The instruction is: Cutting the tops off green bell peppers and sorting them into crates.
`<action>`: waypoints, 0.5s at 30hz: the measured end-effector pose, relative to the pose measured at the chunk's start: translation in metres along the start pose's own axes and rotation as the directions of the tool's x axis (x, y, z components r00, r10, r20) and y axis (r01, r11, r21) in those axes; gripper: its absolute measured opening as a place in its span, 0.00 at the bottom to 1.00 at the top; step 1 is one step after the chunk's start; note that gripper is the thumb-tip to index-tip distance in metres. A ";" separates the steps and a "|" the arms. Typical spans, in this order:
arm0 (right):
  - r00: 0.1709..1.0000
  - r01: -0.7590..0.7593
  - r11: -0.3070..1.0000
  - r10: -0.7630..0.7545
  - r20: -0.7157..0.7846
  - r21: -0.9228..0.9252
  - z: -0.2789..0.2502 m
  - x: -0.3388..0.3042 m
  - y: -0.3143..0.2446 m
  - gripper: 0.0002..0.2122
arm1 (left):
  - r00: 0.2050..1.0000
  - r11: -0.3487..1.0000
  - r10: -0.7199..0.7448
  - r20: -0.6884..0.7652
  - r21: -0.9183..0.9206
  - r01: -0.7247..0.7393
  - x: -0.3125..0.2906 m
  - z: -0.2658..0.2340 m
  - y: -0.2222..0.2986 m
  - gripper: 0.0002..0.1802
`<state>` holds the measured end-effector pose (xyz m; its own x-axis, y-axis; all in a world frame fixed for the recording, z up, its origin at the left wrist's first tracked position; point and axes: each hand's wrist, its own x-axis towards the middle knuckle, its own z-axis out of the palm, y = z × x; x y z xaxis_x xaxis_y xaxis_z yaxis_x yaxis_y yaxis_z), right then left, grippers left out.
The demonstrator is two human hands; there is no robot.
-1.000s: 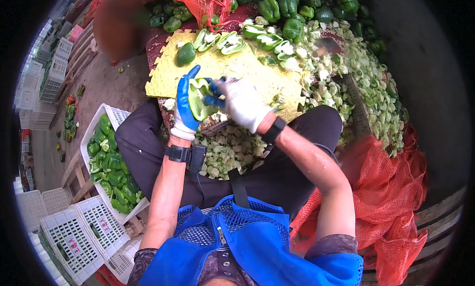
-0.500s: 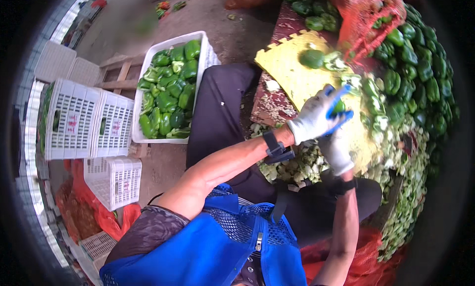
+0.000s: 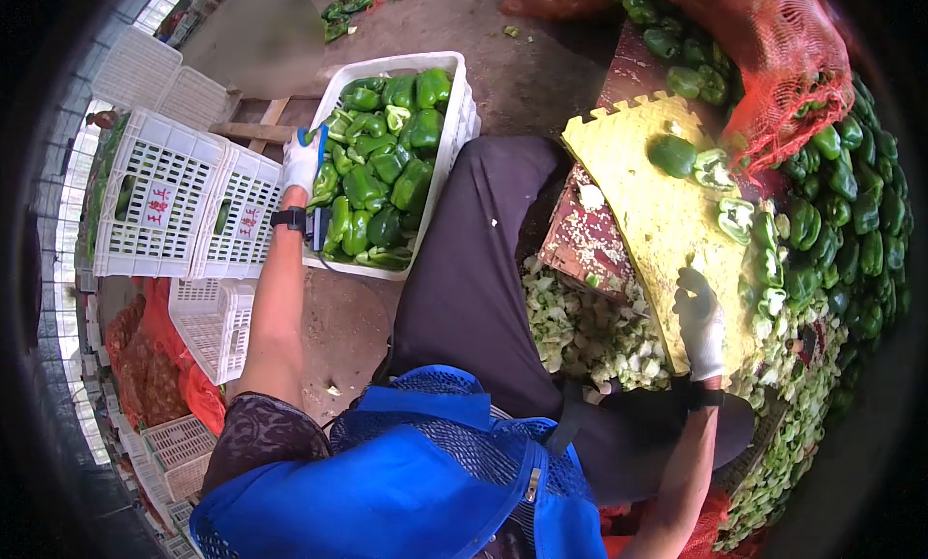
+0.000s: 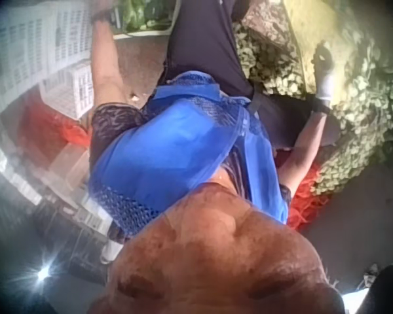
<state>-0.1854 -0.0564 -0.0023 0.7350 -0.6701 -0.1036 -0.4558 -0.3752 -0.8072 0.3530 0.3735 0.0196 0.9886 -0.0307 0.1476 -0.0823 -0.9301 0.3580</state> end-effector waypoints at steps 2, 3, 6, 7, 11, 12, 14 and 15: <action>0.999 -0.003 1.000 0.002 0.043 0.026 0.012 0.012 0.001 0.13 | 1.000 0.993 0.018 -0.021 0.115 -0.015 0.016 0.008 -0.067 0.38; 0.997 -0.026 0.999 0.023 0.071 0.036 0.018 0.018 0.000 0.13 | 0.999 0.975 0.048 -0.015 0.216 -0.044 0.018 0.013 -0.093 0.39; 0.996 -0.085 0.996 0.085 0.017 0.040 0.009 0.015 0.006 0.13 | 0.993 0.934 0.051 0.110 0.345 -0.086 -0.029 0.081 -0.056 0.42; 0.999 -0.045 0.998 0.045 0.006 0.035 0.008 0.016 0.005 0.13 | 0.993 0.937 0.010 0.120 0.346 -0.051 -0.033 0.094 -0.047 0.42; 0.996 0.039 0.994 -0.030 -0.088 0.100 0.013 0.037 -0.001 0.13 | 0.938 0.890 0.300 0.173 0.302 -0.340 0.013 0.100 -0.050 0.39; 0.986 0.071 0.995 -0.060 -0.153 0.066 0.010 0.037 -0.002 0.13 | 0.917 0.898 0.352 0.186 0.208 -0.387 0.004 0.113 -0.040 0.36; 0.968 0.147 0.989 -0.151 -0.201 -0.033 0.022 0.065 -0.048 0.14 | 0.952 0.926 0.270 0.143 0.234 -0.298 0.030 0.089 -0.121 0.40; 0.961 0.056 0.960 -0.127 -0.246 -0.276 0.005 0.068 -0.046 0.13 | 0.963 0.967 0.120 0.241 0.191 -0.168 0.009 0.119 -0.096 0.42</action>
<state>-0.1121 -0.0812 0.0247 0.6407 -0.7538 0.1459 -0.5346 -0.5744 -0.6199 0.3851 0.4184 -0.1231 0.9726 -0.2295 -0.0368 -0.2220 -0.9641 0.1457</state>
